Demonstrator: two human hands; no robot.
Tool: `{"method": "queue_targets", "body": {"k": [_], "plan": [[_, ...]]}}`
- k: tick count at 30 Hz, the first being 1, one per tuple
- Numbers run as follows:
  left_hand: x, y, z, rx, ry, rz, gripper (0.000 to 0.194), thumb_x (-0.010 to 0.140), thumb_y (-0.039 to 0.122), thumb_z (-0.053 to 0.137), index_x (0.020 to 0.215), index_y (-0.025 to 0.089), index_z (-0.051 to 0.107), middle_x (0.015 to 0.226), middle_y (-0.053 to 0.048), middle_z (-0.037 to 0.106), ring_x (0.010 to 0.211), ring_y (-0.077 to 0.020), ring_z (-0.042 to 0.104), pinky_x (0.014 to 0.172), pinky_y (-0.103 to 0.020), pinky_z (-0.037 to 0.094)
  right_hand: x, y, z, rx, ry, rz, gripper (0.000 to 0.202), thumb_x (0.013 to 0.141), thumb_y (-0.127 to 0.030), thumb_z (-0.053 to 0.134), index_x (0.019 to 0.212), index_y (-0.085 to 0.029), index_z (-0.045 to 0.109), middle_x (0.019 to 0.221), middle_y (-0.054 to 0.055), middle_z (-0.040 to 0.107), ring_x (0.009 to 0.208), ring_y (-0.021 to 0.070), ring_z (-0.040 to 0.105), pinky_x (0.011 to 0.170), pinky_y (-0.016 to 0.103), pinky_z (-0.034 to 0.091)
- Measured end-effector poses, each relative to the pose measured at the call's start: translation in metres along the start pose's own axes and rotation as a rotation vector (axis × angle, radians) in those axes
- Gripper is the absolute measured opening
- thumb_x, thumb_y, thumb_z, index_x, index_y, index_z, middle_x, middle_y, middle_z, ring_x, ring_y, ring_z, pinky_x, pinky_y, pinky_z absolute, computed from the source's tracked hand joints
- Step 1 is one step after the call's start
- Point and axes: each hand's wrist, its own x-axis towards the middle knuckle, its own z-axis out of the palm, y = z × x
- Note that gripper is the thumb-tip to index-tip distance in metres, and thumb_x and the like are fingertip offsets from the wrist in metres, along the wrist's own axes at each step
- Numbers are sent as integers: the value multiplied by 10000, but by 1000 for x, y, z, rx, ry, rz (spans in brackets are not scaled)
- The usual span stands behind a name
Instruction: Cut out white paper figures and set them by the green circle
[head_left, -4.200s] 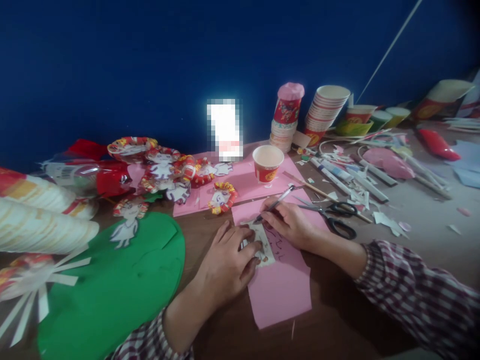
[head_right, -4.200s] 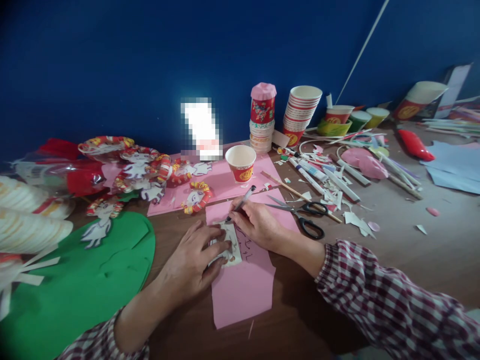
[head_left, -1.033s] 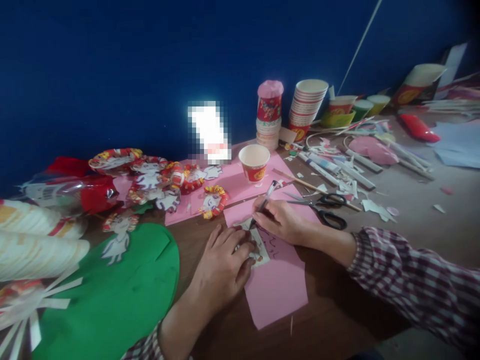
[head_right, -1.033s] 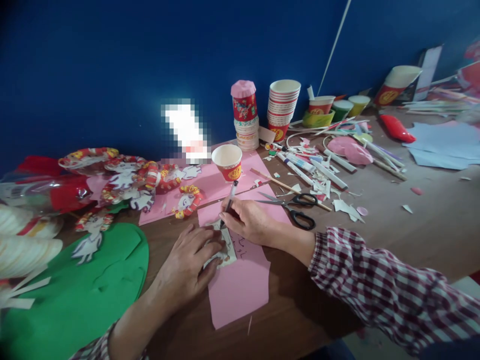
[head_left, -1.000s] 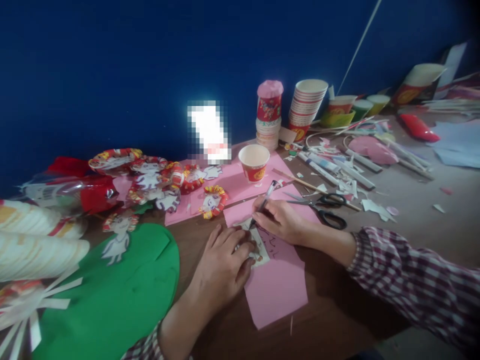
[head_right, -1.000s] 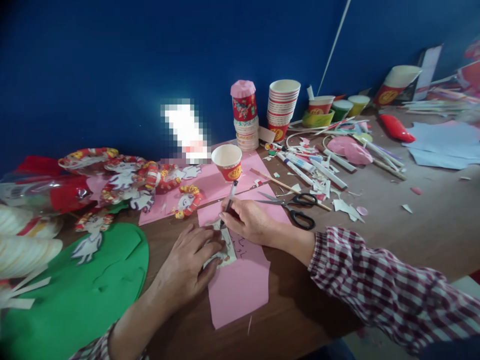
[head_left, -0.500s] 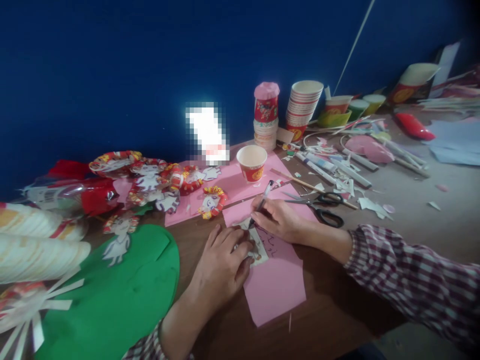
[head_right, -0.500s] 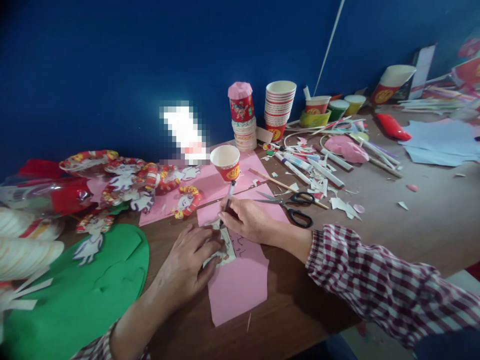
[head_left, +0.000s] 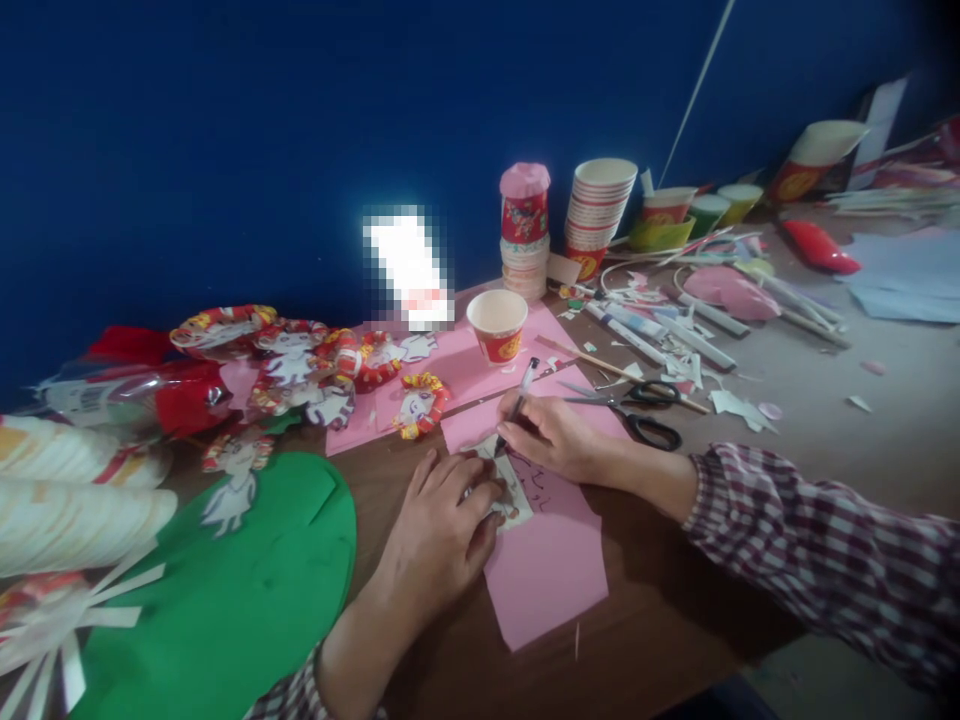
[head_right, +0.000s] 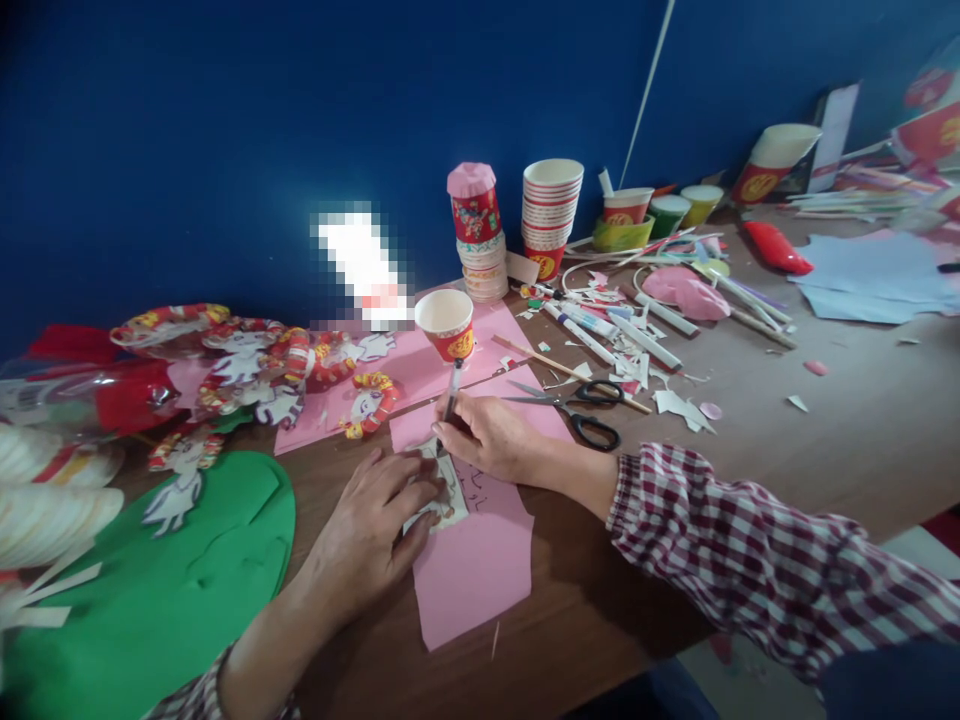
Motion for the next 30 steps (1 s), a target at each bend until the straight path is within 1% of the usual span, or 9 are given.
{"method": "queue_targets", "body": {"k": [8,15,23,30], "plan": [[2,-1,1,4,2,3,232,853,228,527,1072,238,601,1162,-73,594,1163,-255,500,1071,-553,280,0,-3,-1,11,3,8,46,882,-189,464,838,-185,478,658,-40,462,558,102,407,545,219,369],[0,-1,0,9,-11,-5,235,850,223,533,1074,236,604,1181,-76,586,1179,-261,491,1067,-552,283,0,-2,-1,-11,-4,-5,42,879,-188,464,838,-185,473,674,-31,480,571,109,430,564,229,374],[1,0,-1,12,-15,-4,231,860,226,515,1074,239,600,1189,-78,589,1184,-262,495,1065,-555,286,0,-1,-2,-17,-10,-26,47,881,-182,455,836,-196,451,654,-43,452,560,104,407,543,218,356],[1,0,0,17,-7,2,231,861,223,516,1076,236,599,1183,-74,591,1183,-258,494,1074,-555,280,0,-2,-2,-20,-2,-23,47,888,-189,461,842,-189,458,654,-41,466,558,102,415,547,221,357]]}}
